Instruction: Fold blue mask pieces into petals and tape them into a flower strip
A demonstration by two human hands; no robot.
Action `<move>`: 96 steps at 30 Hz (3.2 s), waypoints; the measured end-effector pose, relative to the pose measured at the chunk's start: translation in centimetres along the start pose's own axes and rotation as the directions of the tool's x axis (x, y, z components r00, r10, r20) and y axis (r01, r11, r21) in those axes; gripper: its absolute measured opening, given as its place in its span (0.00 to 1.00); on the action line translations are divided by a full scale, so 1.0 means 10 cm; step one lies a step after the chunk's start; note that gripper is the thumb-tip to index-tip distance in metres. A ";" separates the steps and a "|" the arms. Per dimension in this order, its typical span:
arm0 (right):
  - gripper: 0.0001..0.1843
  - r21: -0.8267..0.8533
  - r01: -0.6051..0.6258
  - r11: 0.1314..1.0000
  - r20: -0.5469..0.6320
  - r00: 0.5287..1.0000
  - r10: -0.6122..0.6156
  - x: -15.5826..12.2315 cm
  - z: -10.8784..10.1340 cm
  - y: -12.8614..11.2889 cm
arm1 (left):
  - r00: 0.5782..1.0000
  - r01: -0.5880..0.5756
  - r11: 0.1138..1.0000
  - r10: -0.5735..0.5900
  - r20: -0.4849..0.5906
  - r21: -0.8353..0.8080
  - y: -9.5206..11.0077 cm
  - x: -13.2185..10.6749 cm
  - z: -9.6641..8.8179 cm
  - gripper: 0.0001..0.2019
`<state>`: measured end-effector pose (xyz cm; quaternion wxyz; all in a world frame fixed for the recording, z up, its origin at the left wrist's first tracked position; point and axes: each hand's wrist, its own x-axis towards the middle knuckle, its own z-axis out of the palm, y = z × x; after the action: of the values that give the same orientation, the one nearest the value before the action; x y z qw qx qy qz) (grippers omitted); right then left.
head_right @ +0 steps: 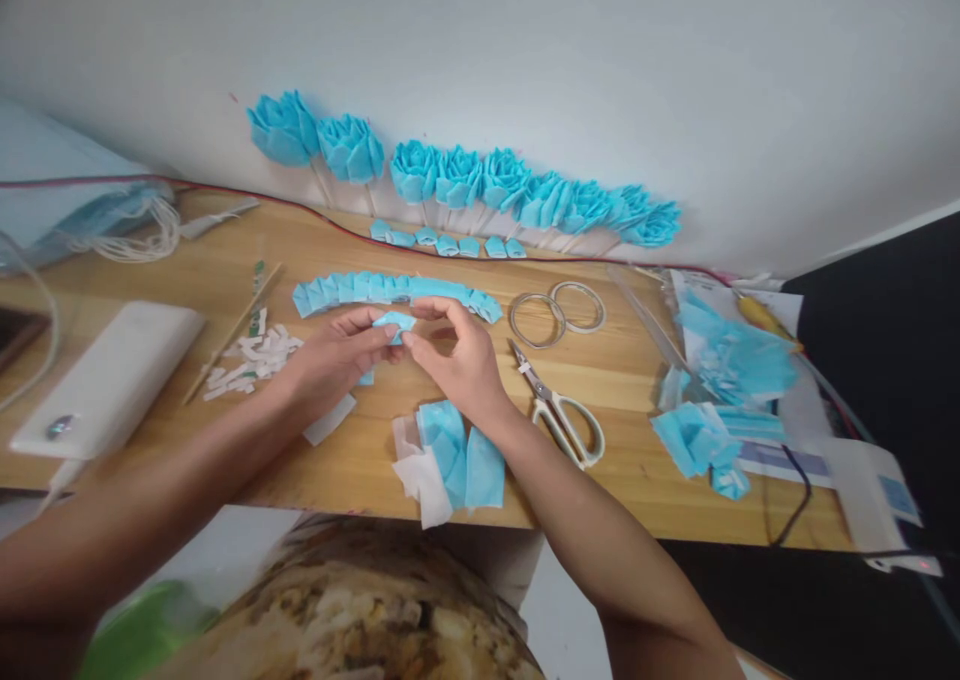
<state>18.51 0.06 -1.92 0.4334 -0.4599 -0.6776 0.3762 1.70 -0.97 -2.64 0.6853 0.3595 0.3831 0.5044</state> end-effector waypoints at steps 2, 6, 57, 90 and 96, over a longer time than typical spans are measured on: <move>0.10 0.018 -0.043 0.999 0.036 0.998 0.042 0.00 -0.01 -0.02 | 1.000 0.004 1.000 -0.004 0.001 0.021 0.00 0.00 0.00 0.09; 0.06 0.057 -0.081 0.995 0.058 0.995 0.077 0.00 -0.02 -0.04 | 1.000 0.021 0.998 -0.021 -0.007 0.059 -0.01 0.01 -0.03 0.09; 0.07 0.120 -0.149 0.982 0.200 0.972 0.123 0.02 -0.12 -0.09 | 0.998 -0.039 0.910 0.055 -0.027 0.412 0.10 -0.03 -0.02 0.10; 0.13 0.053 -0.028 0.998 0.061 0.998 0.025 0.16 -0.56 -0.20 | 0.998 -0.040 0.935 0.053 -0.027 0.353 0.09 0.05 -0.09 0.10; 0.11 -0.178 0.015 0.984 -0.113 0.993 -0.036 0.07 -1.15 -0.47 | 0.997 -0.025 0.937 0.050 -0.065 0.348 0.10 0.04 -0.07 0.09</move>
<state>27.69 0.61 6.48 0.4341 -0.5088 -0.6880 0.2816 0.77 -0.34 -2.16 0.5871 0.4630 0.4839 0.4548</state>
